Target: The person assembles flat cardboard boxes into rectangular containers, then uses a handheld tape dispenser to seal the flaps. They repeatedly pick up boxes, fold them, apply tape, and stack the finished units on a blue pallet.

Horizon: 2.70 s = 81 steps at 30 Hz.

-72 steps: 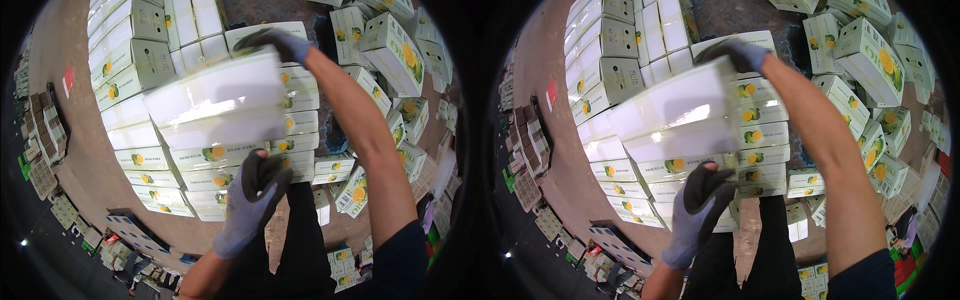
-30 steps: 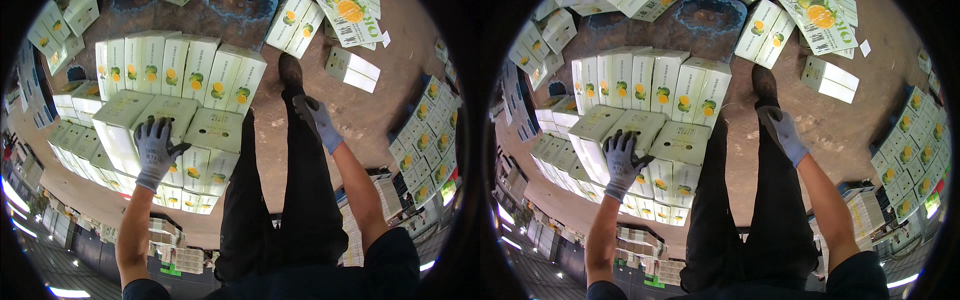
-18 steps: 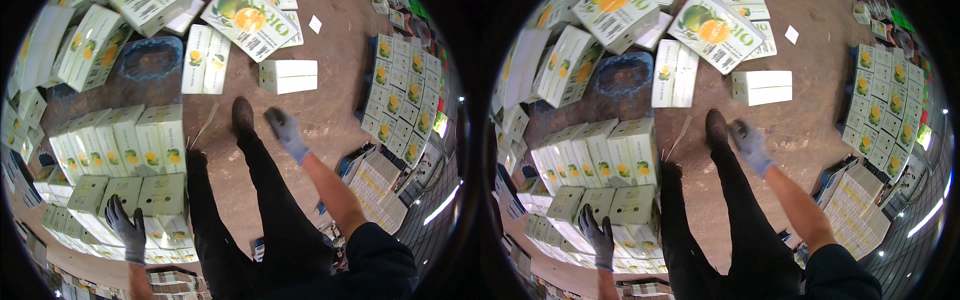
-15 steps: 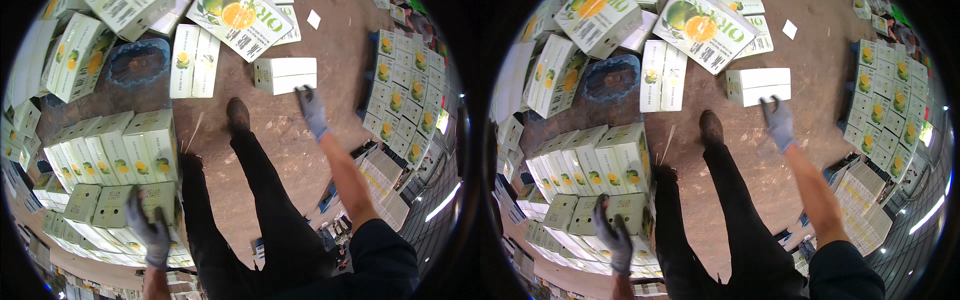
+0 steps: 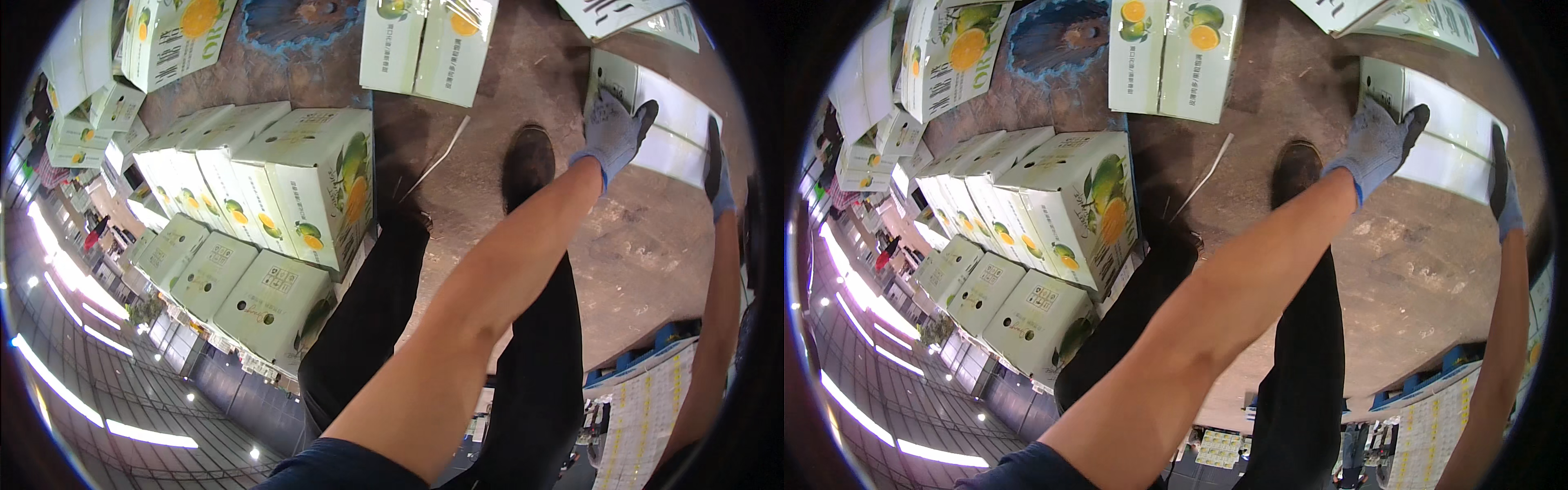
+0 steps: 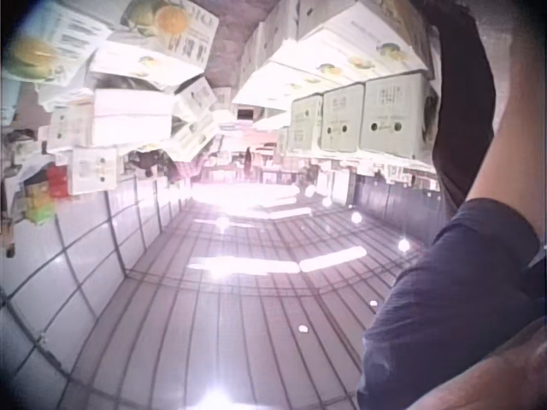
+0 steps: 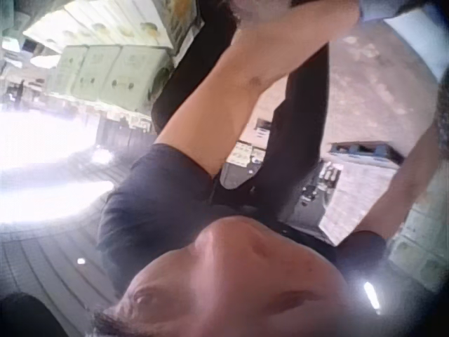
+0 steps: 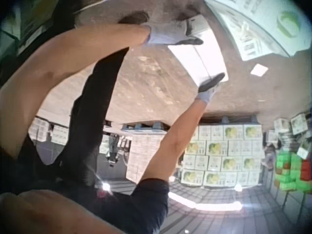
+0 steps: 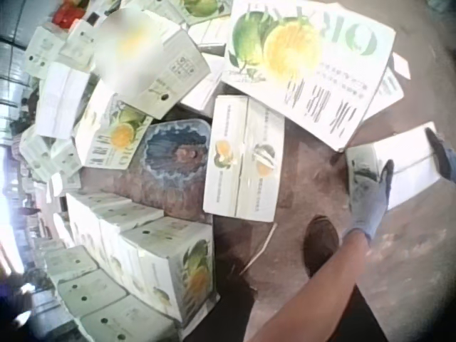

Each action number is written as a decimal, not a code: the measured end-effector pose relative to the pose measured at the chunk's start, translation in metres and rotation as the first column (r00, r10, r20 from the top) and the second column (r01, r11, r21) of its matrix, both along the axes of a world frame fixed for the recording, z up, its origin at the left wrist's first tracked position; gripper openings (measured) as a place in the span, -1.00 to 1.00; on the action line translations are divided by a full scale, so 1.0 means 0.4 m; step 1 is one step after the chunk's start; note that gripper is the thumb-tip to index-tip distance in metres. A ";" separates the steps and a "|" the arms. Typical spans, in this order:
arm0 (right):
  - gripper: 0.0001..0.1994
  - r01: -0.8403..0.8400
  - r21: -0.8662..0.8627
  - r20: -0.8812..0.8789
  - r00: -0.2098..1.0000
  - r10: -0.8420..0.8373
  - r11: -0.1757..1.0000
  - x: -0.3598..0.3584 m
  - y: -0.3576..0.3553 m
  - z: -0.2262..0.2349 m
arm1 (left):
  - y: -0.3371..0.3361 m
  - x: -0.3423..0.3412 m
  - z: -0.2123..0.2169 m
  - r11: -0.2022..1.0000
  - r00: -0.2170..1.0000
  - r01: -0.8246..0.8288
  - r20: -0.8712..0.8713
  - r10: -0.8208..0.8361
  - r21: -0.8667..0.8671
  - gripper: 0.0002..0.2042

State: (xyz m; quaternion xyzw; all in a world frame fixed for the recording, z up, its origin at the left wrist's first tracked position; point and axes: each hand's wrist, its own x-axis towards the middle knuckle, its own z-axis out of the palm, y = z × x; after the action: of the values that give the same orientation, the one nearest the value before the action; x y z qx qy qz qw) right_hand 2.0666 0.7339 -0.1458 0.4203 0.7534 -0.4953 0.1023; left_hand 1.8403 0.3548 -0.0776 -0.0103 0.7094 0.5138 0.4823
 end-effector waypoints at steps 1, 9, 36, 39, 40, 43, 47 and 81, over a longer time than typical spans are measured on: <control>-0.46 -0.087 0.092 0.017 0.996 0.085 0.992 0.016 -0.041 0.025 | 0.001 0.011 -0.008 0.998 0.996 -0.042 -0.085 0.038 -0.046 0.05; -0.51 -0.617 0.368 0.330 0.786 0.522 0.696 -0.125 -0.544 0.648 | -0.326 0.134 0.310 0.977 0.980 -0.200 -0.026 0.198 -0.077 -0.29; -0.65 -0.932 0.297 -0.225 0.142 0.964 0.206 -1.423 -2.844 1.037 | -2.543 -0.261 0.799 0.215 0.561 -0.783 -0.513 0.649 -0.584 -0.32; -0.61 -0.972 0.214 -0.174 0.061 0.983 0.099 -1.356 -2.880 0.901 | -2.480 -0.226 0.778 0.073 0.824 -0.478 -0.476 -0.307 -0.875 -0.47; -0.59 -0.983 0.133 -0.177 0.100 0.979 0.124 -1.333 -2.876 0.877 | -2.457 -0.232 0.801 0.114 0.854 -0.448 -0.462 -0.238 -0.887 -0.49; -0.49 -0.978 0.164 -0.274 0.083 0.958 0.132 -1.280 -2.769 0.889 | -2.367 -0.309 0.923 0.282 0.902 -0.395 -0.427 -0.060 -0.875 -0.60; -0.27 -0.866 0.498 -0.169 -0.048 0.984 0.043 -1.332 -2.403 0.971 | -2.099 -0.360 1.030 0.539 0.596 -0.767 -0.697 0.398 -0.348 -0.70; -0.39 -0.872 0.422 0.511 0.455 0.730 0.248 -1.384 -1.196 0.524 | -0.622 -0.334 0.280 0.667 0.706 -0.537 0.157 0.690 -0.516 -0.18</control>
State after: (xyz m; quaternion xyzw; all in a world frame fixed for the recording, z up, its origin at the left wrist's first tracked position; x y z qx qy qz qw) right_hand 1.5131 0.2554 0.0638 0.0305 0.9615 -0.0365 0.2705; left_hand 1.7069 0.1061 0.0343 -0.4478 0.6635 0.4663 0.3765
